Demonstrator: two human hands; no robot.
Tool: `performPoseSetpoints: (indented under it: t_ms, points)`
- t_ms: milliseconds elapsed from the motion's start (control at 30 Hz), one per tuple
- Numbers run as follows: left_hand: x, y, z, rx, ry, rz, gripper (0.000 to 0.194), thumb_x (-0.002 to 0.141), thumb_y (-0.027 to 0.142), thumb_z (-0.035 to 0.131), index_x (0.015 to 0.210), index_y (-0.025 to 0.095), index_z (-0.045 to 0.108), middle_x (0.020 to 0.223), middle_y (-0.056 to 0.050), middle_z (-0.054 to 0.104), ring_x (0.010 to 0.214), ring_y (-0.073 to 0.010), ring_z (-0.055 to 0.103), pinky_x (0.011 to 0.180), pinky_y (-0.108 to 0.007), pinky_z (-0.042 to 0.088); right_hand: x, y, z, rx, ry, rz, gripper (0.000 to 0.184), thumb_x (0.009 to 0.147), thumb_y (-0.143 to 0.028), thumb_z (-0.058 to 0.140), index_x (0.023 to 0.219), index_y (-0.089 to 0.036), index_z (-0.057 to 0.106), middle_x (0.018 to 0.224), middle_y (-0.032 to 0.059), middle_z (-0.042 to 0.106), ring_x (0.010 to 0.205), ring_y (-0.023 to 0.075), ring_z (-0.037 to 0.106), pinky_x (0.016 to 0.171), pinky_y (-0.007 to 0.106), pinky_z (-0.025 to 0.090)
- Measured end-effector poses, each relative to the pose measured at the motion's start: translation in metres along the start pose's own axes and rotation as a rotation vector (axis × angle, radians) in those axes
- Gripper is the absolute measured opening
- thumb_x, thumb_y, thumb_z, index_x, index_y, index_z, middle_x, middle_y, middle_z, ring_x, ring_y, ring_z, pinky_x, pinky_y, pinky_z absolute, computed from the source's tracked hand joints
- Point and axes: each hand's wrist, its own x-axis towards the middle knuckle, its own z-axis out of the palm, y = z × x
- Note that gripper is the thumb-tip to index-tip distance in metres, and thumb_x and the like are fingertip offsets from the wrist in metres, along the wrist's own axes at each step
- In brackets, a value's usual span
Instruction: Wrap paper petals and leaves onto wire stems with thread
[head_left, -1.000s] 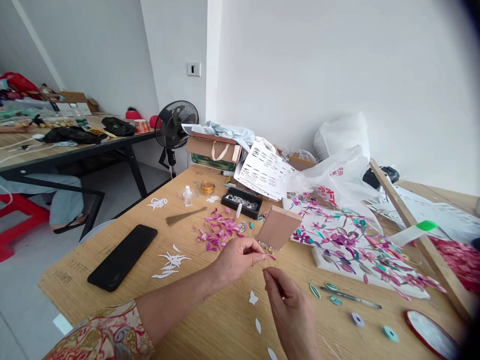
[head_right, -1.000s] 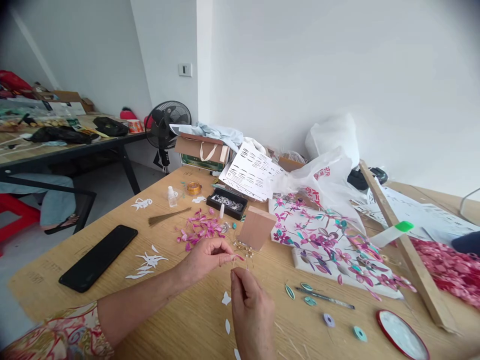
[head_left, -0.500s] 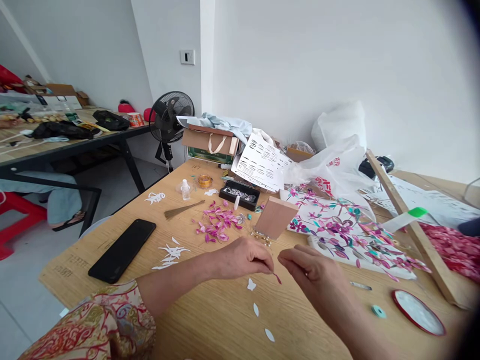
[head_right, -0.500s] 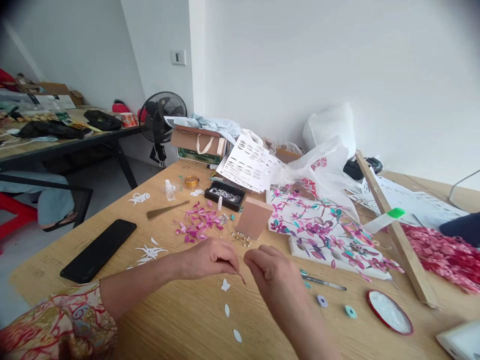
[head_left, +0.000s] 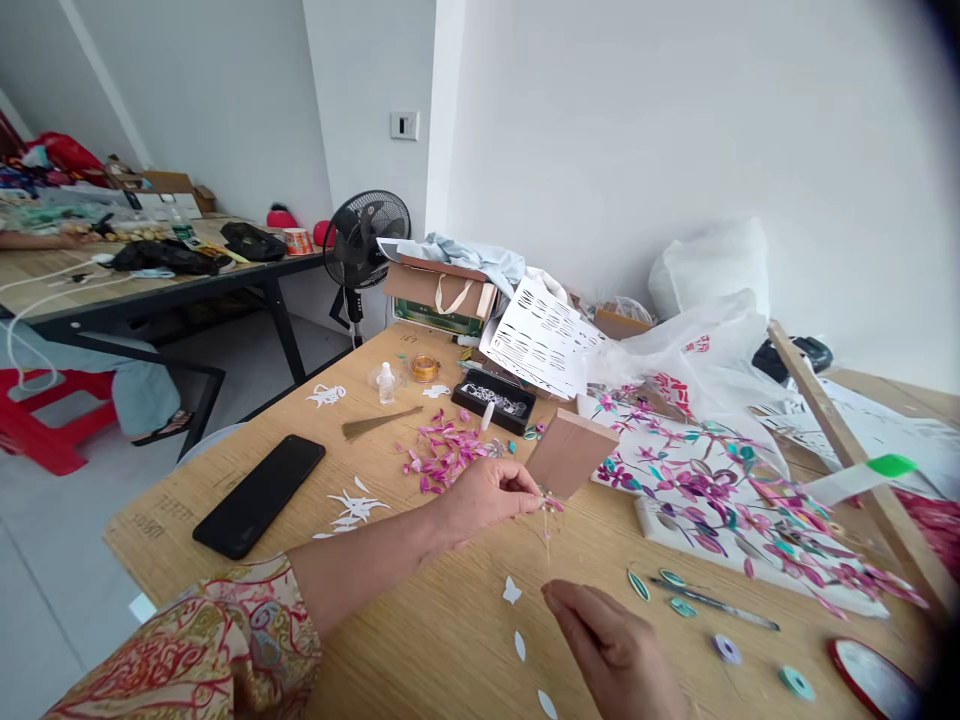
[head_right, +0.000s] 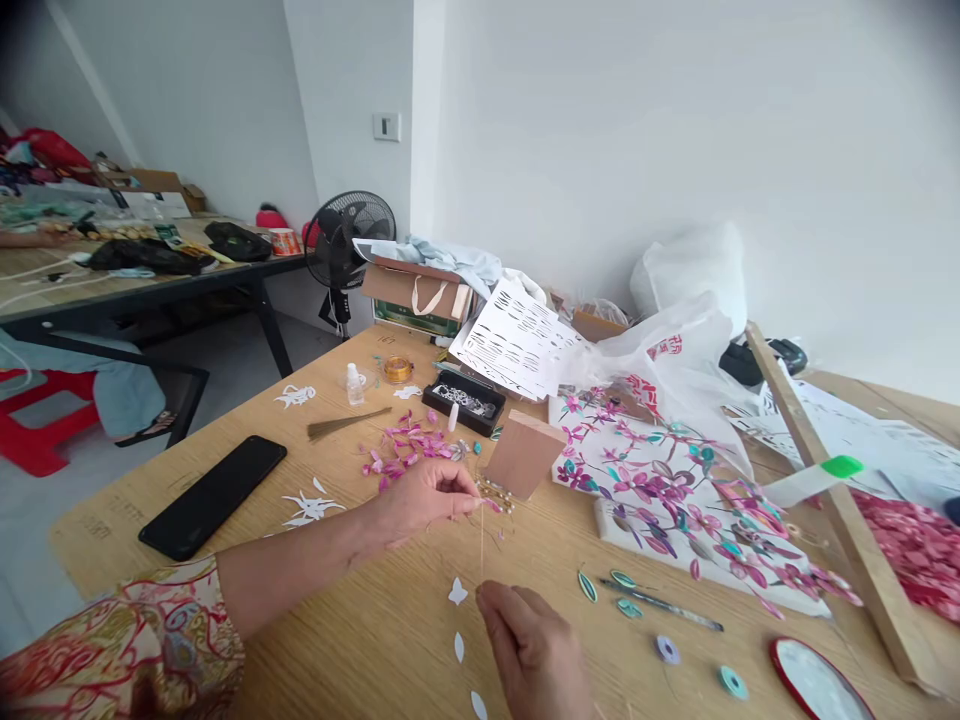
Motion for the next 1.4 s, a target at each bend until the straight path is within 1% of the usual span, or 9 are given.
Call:
performPoseSetpoints:
  t_ms: [100,233,367,567,767,933,1100,1233,1400]
  points:
    - [0.001,-0.003,0.004,0.333,-0.034,0.2,0.007,0.069,0.013,0.054,0.063,0.012,0.059,0.06,0.001,0.054,0.057,-0.0078,0.045,0.053,-0.018,0.033,-0.002,-0.02,-0.019,-0.113,0.031,-0.111,0.024,0.084,-0.026,0.038,0.078,-0.021,0.061,0.056,0.0005,0.056,0.052,0.0116,0.054,0.048,0.019,0.04]
    - [-0.008,0.002,0.007,0.542,-0.318,0.414,0.011,0.071,0.008,0.052,0.065,0.012,0.061,0.064,-0.001,0.055,0.065,-0.0098,0.047,0.062,-0.02,0.035,0.015,-0.028,-0.055,-0.172,0.143,-0.12,0.022,0.083,-0.03,0.041,0.077,-0.022,0.06,0.061,0.0014,0.058,0.054,0.0117,0.054,0.048,0.019,0.039]
    - [-0.021,0.014,0.007,0.229,-0.489,0.22,0.005,0.069,0.012,0.056,0.065,0.013,0.06,0.063,0.001,0.053,0.059,-0.0073,0.045,0.055,-0.017,0.034,0.042,-0.003,-0.061,-0.106,0.202,0.061,0.025,0.08,-0.037,0.044,0.07,-0.02,0.06,0.059,-0.0003,0.058,0.052,0.012,0.052,0.048,0.02,0.039]
    - [-0.023,0.02,0.004,-0.285,-0.18,-0.082,0.015,0.062,0.025,0.064,0.065,0.012,0.057,0.055,0.004,0.048,0.049,-0.0042,0.038,0.046,-0.016,0.028,0.034,0.025,-0.007,0.044,0.075,0.153,0.034,0.082,-0.039,0.038,0.063,-0.018,0.056,0.052,-0.0025,0.052,0.049,0.011,0.049,0.043,0.018,0.037]
    - [-0.004,0.001,0.009,-0.039,-0.013,-0.022,0.01,0.066,0.022,0.059,0.065,0.012,0.057,0.053,0.004,0.048,0.049,-0.0056,0.04,0.046,-0.017,0.029,-0.005,-0.006,0.008,-0.085,0.044,-0.075,0.027,0.086,-0.027,0.035,0.074,-0.02,0.058,0.057,0.0002,0.056,0.052,0.0108,0.053,0.049,0.018,0.039]
    - [-0.006,-0.003,0.018,0.483,-0.207,0.333,0.011,0.072,0.013,0.052,0.067,0.014,0.062,0.066,-0.001,0.058,0.067,-0.0111,0.05,0.063,-0.021,0.037,0.006,-0.026,-0.037,-0.22,0.121,-0.156,0.026,0.085,-0.026,0.036,0.075,-0.02,0.058,0.055,-0.0001,0.054,0.049,0.0103,0.049,0.046,0.019,0.035]
    - [-0.02,0.011,0.017,0.34,-0.455,0.32,0.009,0.071,0.016,0.055,0.067,0.014,0.063,0.067,-0.001,0.057,0.064,-0.0095,0.05,0.061,-0.018,0.037,0.041,0.003,-0.054,-0.086,0.137,0.067,0.025,0.081,-0.034,0.043,0.069,-0.019,0.059,0.059,-0.0004,0.059,0.053,0.0111,0.051,0.049,0.019,0.038]
    - [-0.021,0.016,0.013,-0.026,-0.227,0.053,0.012,0.067,0.025,0.06,0.068,0.013,0.062,0.056,0.003,0.05,0.051,-0.0062,0.042,0.049,-0.017,0.032,0.046,0.03,-0.022,0.168,0.108,0.137,0.03,0.08,-0.039,0.043,0.065,-0.016,0.058,0.061,-0.0001,0.057,0.058,0.0128,0.052,0.052,0.019,0.04]
    - [-0.008,0.006,0.011,-0.108,0.0,0.011,0.014,0.067,0.026,0.059,0.068,0.012,0.059,0.05,0.005,0.045,0.048,-0.0056,0.037,0.046,-0.017,0.029,0.014,0.021,0.021,0.166,0.089,0.16,0.028,0.083,-0.036,0.04,0.071,-0.018,0.059,0.061,-0.0003,0.059,0.056,0.0124,0.053,0.051,0.019,0.041]
